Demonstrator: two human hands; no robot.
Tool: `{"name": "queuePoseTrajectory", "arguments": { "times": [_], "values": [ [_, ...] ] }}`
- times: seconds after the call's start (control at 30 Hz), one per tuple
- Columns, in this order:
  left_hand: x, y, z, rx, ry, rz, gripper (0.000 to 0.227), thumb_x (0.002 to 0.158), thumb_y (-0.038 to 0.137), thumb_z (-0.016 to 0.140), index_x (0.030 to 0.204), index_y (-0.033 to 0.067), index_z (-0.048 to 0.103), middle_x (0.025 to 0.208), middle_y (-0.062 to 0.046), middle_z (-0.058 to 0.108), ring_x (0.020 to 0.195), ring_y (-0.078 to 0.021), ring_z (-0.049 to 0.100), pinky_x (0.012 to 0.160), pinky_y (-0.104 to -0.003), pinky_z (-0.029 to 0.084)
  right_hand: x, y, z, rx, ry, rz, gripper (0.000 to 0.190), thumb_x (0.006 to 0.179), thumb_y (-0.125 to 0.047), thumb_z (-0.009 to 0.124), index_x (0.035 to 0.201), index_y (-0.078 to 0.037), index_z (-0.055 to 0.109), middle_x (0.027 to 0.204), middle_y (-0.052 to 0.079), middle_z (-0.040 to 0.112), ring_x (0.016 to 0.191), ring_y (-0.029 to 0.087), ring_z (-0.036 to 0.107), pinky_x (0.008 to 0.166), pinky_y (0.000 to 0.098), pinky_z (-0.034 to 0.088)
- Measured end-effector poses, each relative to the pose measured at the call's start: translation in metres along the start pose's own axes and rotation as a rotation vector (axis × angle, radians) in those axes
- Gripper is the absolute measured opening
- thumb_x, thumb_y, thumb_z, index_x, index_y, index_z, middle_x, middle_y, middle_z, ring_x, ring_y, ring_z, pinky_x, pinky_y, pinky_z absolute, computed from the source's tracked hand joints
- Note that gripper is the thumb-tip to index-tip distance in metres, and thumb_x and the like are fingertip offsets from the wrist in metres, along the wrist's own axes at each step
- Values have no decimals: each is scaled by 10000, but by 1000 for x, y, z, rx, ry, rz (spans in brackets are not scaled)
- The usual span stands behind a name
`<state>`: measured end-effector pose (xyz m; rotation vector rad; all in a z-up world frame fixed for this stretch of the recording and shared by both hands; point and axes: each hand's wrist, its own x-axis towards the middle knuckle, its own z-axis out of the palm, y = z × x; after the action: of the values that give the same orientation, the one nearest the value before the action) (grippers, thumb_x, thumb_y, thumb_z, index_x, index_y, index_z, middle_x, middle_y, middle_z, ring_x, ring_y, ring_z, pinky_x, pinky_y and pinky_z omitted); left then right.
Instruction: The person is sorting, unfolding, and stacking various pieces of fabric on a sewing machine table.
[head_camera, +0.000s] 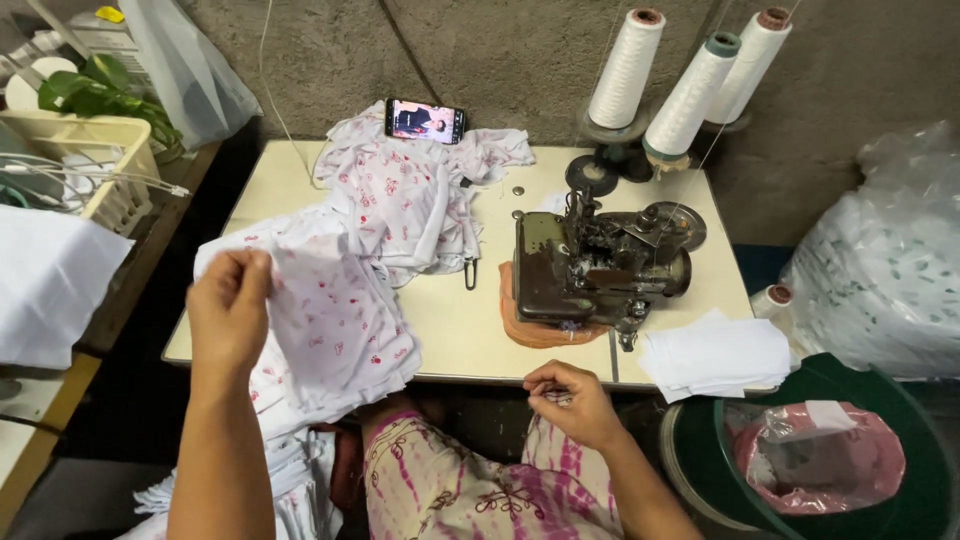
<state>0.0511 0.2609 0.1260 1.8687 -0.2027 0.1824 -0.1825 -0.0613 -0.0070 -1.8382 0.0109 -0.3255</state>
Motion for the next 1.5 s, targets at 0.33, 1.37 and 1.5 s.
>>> {"name": "queuePoseTrajectory", "arguments": {
  "times": [0.33, 1.37, 1.5],
  "values": [
    [-71, 81, 47, -104, -491, 311, 152, 892, 134, 676, 1013, 65, 736, 618, -103, 708, 546, -213, 686, 597, -359, 546, 31, -88, 11, 277, 26, -238, 544, 760, 13, 790, 1269, 48, 602, 821, 131, 727, 692, 146, 673, 689, 308, 577],
    [30, 67, 194, -504, -309, 306, 87, 911, 188, 709, 890, 107, 687, 751, -21, 633, 653, -114, 561, 546, -267, 476, 4, -69, -7, 477, 209, -459, 21, 874, -15, 652, 863, 1, 646, 980, 160, 658, 989, 278, 619, 899, 406, 497],
    [7, 26, 257, -33, -764, 173, 237, 925, 313, 722, 905, 82, 768, 767, -100, 725, 574, -149, 624, 558, -277, 523, -14, 74, -14, 1153, -100, 74, 559, 766, -363, 688, 1133, 46, 586, 1033, 200, 713, 915, 253, 719, 757, 361, 551]
  ]
}}
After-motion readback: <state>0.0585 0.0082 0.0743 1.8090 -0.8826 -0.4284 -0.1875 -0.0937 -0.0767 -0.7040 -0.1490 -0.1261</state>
